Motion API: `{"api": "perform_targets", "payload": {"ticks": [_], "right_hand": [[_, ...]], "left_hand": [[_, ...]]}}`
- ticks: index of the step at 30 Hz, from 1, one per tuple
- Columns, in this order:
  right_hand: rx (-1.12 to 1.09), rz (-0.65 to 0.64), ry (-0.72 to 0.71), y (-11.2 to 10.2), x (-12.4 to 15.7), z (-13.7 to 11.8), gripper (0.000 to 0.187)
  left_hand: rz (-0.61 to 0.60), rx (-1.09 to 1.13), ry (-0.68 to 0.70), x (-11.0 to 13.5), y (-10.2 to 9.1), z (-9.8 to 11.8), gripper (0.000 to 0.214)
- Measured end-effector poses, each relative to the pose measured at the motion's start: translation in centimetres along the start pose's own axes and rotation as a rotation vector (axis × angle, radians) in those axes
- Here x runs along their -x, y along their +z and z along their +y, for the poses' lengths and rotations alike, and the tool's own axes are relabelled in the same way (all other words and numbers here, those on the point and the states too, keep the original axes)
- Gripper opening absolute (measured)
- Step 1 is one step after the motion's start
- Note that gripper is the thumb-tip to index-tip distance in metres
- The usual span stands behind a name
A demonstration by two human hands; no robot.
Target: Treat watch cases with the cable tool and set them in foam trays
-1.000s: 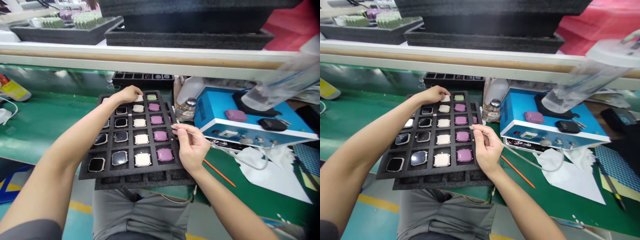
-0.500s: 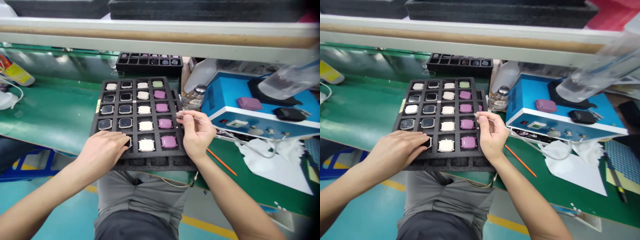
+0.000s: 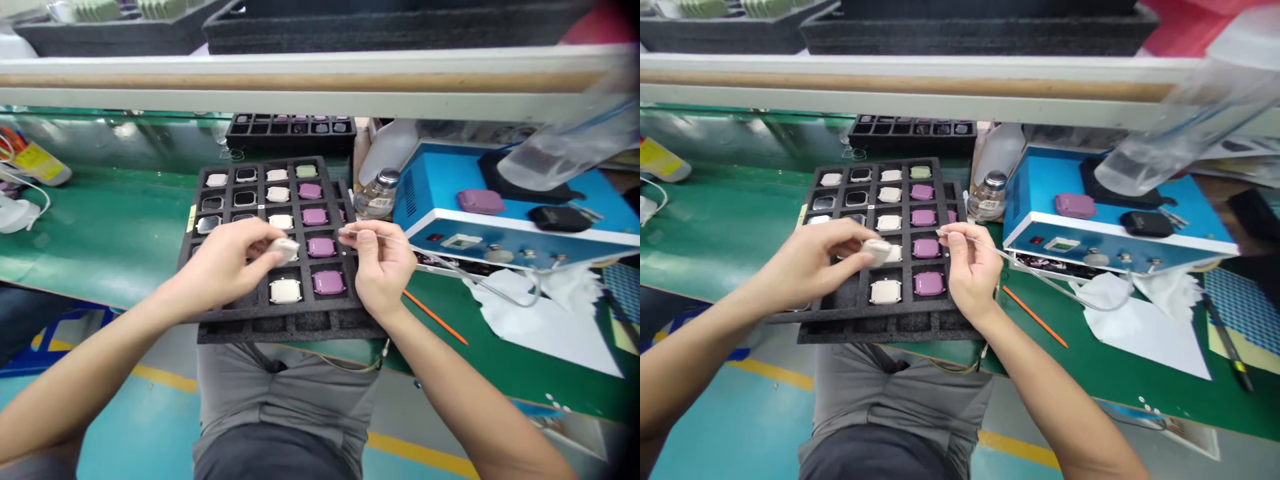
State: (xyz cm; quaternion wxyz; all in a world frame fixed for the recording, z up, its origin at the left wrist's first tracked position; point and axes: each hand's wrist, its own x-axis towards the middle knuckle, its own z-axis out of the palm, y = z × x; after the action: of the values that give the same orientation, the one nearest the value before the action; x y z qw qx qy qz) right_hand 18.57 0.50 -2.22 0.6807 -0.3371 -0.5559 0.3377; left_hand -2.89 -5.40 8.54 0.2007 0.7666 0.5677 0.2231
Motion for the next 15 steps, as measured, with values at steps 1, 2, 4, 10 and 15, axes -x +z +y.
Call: {"api": "perform_targets", "payload": {"ticks": [1, 2, 4, 10, 15], "right_hand": [[0.009, 0.008, -0.025, 0.0, -0.1, 0.1, 0.017], [0.023, 0.018, -0.059, -0.1, -0.2, 0.2, 0.016], [0.062, 0.031, -0.129, -0.2, -0.5, 0.4, 0.013], [0.100, -0.001, -0.154, -0.3, -0.8, 0.6, 0.012], [0.091, 0.021, -0.077, -0.3, -0.6, 0.7, 0.014]], "left_hand": [[0.017, 0.176, -0.015, -1.6, 0.9, -0.1, 0.023], [0.024, 0.316, -0.031, -3.2, 2.0, -0.2, 0.024], [0.048, 0.485, -0.047, -5.9, 4.1, -0.2, 0.025], [0.159, 0.880, -0.181, -7.8, 7.2, -0.6, 0.032], [0.252, 1.002, -0.169, -7.3, 7.5, -0.8, 0.042]]}}
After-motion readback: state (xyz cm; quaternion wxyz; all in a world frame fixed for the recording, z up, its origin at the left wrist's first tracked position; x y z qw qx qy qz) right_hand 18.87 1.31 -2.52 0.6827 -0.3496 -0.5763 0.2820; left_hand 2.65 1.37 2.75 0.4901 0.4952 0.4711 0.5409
